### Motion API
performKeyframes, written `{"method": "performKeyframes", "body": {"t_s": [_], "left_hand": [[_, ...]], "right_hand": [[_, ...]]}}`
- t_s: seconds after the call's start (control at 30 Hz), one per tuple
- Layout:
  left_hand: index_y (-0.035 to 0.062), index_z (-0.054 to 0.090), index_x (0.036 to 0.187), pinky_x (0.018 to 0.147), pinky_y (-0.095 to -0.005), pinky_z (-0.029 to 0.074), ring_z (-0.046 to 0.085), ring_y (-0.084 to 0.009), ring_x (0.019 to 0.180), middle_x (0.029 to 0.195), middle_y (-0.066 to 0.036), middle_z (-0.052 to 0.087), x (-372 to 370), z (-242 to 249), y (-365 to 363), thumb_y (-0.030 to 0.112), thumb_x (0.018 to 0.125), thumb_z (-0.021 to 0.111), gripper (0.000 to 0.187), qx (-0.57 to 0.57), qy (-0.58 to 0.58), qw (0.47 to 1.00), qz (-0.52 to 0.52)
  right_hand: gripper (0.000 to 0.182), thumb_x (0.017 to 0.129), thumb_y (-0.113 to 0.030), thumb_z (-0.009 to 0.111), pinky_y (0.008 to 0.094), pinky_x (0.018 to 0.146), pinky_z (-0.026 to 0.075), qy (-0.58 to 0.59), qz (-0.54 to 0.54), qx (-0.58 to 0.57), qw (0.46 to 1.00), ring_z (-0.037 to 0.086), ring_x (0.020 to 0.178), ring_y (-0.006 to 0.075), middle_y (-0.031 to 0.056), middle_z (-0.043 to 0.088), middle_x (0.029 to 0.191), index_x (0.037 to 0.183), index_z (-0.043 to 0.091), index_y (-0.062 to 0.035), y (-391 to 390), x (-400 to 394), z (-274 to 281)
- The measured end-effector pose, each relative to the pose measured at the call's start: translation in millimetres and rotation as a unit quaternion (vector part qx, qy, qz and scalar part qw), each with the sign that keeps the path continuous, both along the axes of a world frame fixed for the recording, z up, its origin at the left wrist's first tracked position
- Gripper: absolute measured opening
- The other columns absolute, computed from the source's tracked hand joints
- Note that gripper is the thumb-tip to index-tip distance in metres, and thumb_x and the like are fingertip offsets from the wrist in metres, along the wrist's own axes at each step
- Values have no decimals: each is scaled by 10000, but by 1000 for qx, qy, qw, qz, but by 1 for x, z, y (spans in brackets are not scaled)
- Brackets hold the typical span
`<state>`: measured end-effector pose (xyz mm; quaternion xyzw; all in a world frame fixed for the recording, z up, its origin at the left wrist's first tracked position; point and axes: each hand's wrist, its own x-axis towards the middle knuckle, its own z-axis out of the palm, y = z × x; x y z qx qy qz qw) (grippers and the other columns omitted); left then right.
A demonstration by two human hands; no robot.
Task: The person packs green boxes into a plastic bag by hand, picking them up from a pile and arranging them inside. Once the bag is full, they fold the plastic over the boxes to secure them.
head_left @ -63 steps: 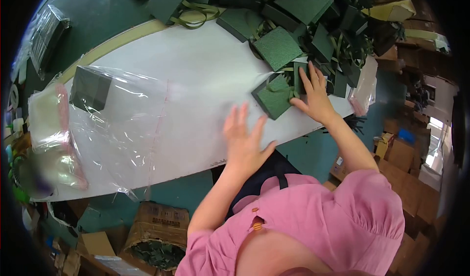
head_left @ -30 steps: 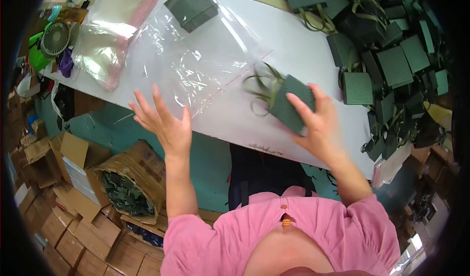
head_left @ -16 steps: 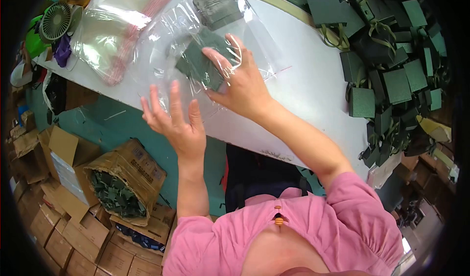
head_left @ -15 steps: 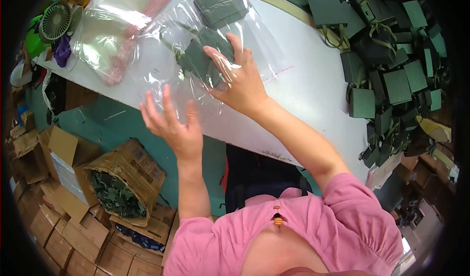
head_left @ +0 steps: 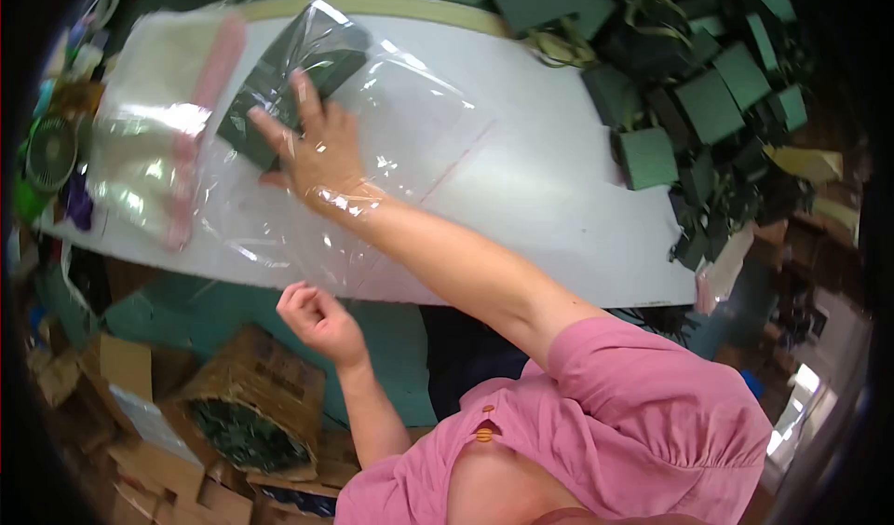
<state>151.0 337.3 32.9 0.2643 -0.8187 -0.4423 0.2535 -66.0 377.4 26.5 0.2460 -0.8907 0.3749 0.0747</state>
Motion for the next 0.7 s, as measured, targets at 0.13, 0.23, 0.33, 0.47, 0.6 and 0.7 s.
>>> {"method": "performKeyframes", "body": {"t_s": [0.13,0.23,0.33,0.47,0.6,0.7], "left_hand": [[5,587,1061,641,-276,428,489,-136,793,1174,-96,511,-4,21,-5,-79,889,626,196,-31,-69,997,-9],[9,603,1075,701,-324,452,514,-188,862,1159,-111,512,-6,52,2,-14,837,680,252,-130,-48,989,-54],[19,625,1142,843,-366,503,578,-282,1018,1142,-141,554,-59,84,49,12,805,714,349,-143,79,959,-230],[35,598,1315,1013,-451,490,526,-377,1271,1437,-221,477,-194,71,135,16,812,766,531,-107,152,900,-394],[88,418,1493,1149,-524,357,361,-442,1421,1561,-241,353,-326,25,195,165,736,846,873,-191,90,925,-315],[91,389,1508,1147,-524,363,370,-454,1397,1536,-234,390,-377,-5,199,207,690,867,954,-173,14,923,-343]], "right_hand": [[760,742,-284,864,555,1093,377,15,98,-24,995,419,1341,444,216,219,1654,1432,547,-271,59,22,11],[413,799,-118,760,558,1130,333,153,81,-7,985,421,1391,347,178,504,1474,1196,680,-196,185,61,9],[758,780,-263,782,656,1153,216,104,-221,109,964,349,1408,481,261,377,1514,1473,486,-181,317,48,31],[827,788,-258,792,618,1150,243,-5,-306,316,898,325,1420,493,304,331,1537,1524,432,-147,412,59,40],[870,704,-228,851,558,1151,280,-75,-166,237,954,365,1385,468,288,324,1555,1499,498,-216,395,102,64],[810,669,-207,867,539,1136,337,-114,-101,226,962,395,1353,461,270,341,1530,1428,587,-255,397,116,60]]}}
